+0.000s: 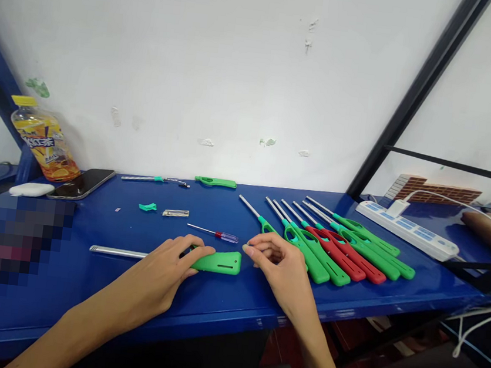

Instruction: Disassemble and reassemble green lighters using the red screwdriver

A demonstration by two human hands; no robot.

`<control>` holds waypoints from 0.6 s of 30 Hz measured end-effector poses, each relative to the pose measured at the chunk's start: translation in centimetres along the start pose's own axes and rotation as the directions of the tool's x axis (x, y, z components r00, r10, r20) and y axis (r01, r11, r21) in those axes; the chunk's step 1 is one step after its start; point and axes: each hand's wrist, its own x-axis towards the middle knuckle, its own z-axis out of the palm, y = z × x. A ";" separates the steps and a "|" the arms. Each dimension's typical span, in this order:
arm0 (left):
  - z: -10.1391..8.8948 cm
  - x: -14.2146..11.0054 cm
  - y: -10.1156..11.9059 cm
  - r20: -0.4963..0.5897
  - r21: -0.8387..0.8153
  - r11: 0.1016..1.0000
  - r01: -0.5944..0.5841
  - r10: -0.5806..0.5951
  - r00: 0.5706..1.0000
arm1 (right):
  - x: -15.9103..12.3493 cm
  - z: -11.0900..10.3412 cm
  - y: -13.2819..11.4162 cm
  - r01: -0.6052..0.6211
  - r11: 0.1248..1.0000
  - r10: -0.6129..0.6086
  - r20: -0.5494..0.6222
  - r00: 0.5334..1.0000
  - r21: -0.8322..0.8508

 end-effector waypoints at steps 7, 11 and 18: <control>-1.4 0.6 -0.2 -0.047 0.251 0.960 -0.122 0.138 0.989 | -0.5 -0.9 0.0 0.188 0.979 -0.139 -0.422 0.896 0.076; -4.7 3.0 0.8 -0.026 0.369 0.912 -0.181 0.205 0.979 | -0.9 -2.4 -0.1 0.277 0.961 -0.216 -0.607 0.765 0.007; -6.1 9.5 3.5 0.230 0.368 0.811 -0.456 0.395 0.889 | -0.9 -6.0 0.2 0.353 0.936 -0.244 -0.726 0.643 -0.001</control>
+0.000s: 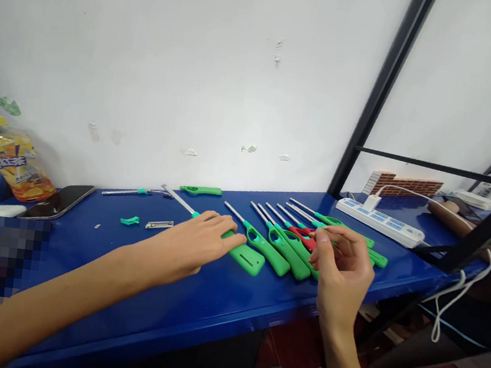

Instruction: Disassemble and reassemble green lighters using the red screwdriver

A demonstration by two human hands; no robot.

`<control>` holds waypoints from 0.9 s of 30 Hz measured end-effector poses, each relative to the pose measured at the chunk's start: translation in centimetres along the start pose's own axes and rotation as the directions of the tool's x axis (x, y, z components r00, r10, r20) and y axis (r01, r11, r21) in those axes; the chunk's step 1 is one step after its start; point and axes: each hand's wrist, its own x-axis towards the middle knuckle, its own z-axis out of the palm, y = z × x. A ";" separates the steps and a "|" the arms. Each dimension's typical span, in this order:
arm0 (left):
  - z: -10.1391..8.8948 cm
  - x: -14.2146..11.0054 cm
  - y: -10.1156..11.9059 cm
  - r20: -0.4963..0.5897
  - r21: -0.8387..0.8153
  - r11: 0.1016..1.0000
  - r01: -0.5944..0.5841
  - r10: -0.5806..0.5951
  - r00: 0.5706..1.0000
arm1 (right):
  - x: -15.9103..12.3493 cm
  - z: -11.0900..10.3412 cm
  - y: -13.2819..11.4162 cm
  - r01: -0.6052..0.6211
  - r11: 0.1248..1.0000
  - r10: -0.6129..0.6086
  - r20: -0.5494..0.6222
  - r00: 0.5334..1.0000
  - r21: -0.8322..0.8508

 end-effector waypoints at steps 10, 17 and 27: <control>3.6 4.9 2.1 -0.059 -0.033 0.983 -0.183 0.181 0.982 | 1.2 -2.1 0.6 0.018 1.000 -0.018 -0.025 1.000 0.016; 3.9 8.1 0.4 -0.093 -0.043 0.991 -0.128 0.124 0.988 | 1.3 -2.1 -0.1 0.002 1.000 -0.001 -0.015 1.000 0.025; 4.8 12.9 -0.8 -0.001 -0.050 0.973 -0.225 0.225 0.974 | 0.8 -1.9 0.2 -0.002 1.000 0.003 0.033 0.999 -0.023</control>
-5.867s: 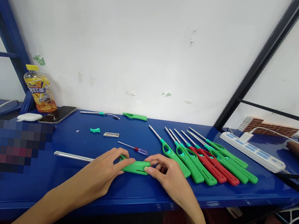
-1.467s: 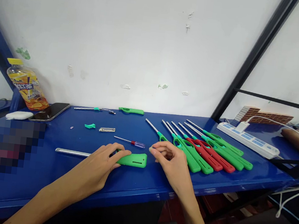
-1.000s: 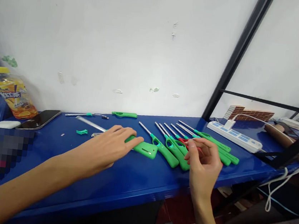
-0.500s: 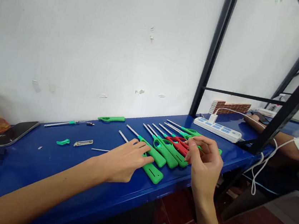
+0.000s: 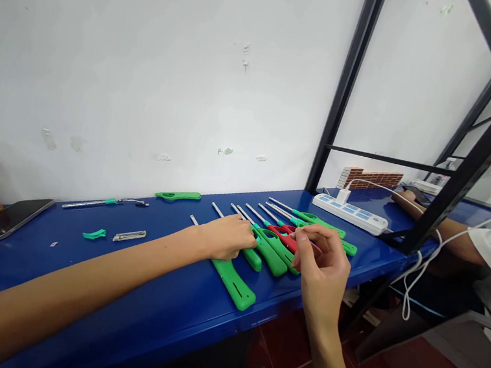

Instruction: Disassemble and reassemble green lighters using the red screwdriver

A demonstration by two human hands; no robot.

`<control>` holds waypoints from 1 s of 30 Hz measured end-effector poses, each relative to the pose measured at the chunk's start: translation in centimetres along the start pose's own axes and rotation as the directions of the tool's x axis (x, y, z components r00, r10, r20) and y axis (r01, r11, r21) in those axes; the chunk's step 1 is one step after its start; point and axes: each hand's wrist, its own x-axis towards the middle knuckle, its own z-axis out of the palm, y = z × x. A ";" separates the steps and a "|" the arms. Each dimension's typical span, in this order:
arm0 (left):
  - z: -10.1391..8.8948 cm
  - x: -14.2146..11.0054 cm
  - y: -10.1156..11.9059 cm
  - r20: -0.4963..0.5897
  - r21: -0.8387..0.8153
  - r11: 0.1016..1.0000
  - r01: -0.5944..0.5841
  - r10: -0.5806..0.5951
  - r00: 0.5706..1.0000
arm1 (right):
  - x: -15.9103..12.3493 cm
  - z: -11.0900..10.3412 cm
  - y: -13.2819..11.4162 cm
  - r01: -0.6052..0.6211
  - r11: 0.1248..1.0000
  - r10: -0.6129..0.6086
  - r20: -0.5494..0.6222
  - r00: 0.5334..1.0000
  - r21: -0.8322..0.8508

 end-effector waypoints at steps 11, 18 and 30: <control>-1.3 -0.5 -0.1 0.044 -0.148 0.988 0.042 -0.036 0.998 | -0.1 -0.4 -0.8 -0.026 1.000 0.026 0.030 0.999 -0.006; -1.1 0.0 0.6 0.011 -0.199 0.978 0.062 -0.061 0.998 | 0.0 -0.6 -0.4 -0.039 0.999 0.040 0.042 0.998 -0.027; -0.9 0.0 1.3 -0.033 -0.227 0.973 0.027 -0.035 0.999 | 0.3 -0.9 0.0 -0.039 0.999 0.043 0.103 0.994 -0.035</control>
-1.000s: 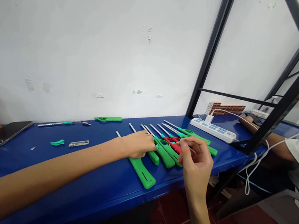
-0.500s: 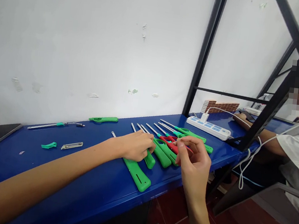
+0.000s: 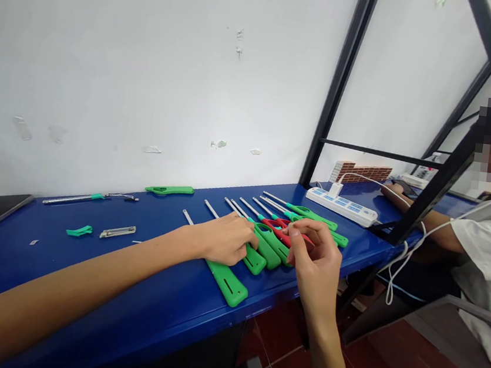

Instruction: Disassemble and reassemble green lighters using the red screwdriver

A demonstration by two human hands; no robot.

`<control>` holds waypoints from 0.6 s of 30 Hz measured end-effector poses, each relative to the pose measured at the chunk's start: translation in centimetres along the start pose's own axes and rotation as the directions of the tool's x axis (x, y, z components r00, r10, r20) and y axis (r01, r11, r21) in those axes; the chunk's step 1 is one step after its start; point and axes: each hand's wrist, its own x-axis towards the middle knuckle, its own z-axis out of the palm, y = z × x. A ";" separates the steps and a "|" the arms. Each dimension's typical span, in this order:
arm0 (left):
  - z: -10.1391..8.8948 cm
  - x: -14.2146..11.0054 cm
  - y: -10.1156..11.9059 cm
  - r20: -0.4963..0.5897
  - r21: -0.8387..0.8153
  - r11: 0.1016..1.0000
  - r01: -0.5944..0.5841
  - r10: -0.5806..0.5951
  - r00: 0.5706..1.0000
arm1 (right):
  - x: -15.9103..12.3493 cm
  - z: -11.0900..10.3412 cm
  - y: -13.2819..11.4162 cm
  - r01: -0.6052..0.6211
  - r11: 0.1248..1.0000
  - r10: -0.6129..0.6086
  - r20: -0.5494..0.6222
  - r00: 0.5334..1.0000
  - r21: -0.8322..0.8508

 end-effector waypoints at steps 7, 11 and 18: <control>-0.6 -0.4 -0.1 -0.092 -0.003 1.000 0.001 -0.001 0.996 | 0.5 -0.8 0.0 -0.025 0.998 0.025 -0.013 1.000 -0.051; -0.9 1.2 -0.1 -0.093 0.018 0.999 -0.041 0.042 0.995 | 0.8 -1.3 -0.1 -0.011 0.999 0.009 -0.034 0.999 -0.041; -0.7 4.0 0.8 0.017 0.041 0.993 -0.113 0.112 0.994 | 0.7 -1.5 0.0 -0.029 0.999 0.029 -0.032 0.999 -0.030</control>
